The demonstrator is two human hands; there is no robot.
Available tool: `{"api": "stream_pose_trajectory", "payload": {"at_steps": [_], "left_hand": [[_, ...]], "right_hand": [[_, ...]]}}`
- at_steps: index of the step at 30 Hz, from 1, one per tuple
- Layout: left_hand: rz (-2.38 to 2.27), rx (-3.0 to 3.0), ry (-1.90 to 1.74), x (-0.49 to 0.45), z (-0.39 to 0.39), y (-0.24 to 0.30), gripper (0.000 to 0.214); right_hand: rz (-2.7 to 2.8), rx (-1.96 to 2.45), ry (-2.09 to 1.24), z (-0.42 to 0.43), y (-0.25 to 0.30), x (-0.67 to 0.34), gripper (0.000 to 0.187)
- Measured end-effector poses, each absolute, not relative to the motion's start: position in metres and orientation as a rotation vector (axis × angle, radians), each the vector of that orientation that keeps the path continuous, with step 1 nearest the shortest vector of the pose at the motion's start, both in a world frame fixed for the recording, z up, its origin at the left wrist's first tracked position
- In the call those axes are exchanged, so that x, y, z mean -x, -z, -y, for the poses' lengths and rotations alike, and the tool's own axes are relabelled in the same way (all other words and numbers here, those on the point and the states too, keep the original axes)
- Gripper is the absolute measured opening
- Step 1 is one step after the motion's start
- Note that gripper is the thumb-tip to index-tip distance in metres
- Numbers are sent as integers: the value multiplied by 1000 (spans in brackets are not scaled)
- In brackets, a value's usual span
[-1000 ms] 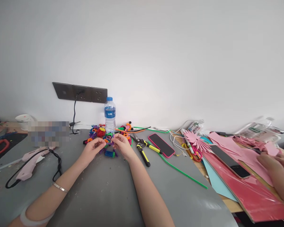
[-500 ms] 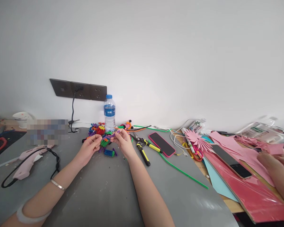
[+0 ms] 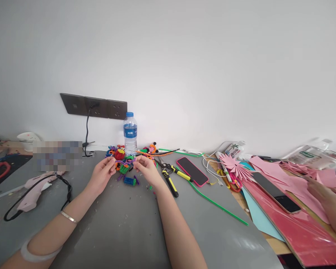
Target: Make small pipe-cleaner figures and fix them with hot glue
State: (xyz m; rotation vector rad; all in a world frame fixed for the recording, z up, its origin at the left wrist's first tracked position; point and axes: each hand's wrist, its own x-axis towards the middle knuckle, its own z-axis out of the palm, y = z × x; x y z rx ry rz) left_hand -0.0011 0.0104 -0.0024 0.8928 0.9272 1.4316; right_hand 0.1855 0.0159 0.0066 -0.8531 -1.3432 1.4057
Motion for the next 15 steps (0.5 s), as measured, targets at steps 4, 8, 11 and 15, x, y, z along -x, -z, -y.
{"api": "stream_pose_trajectory", "payload": {"at_steps": [4, 8, 11, 15], "left_hand": [[-934, -848, -1510, 5, -14, 4, 33], [-953, -849, -1571, 9, -17, 4, 33], [-978, -852, -1624, 13, -19, 2, 35], [-989, -833, -1645, 18, -22, 3, 35]], "right_hand": [[1414, 919, -1294, -18, -5, -189, 26], [1565, 976, -1130, -17, -4, -191, 17], [1735, 1042, -952, -15, -5, -192, 13], [1956, 1086, -711, -11, -9, -191, 17]]}}
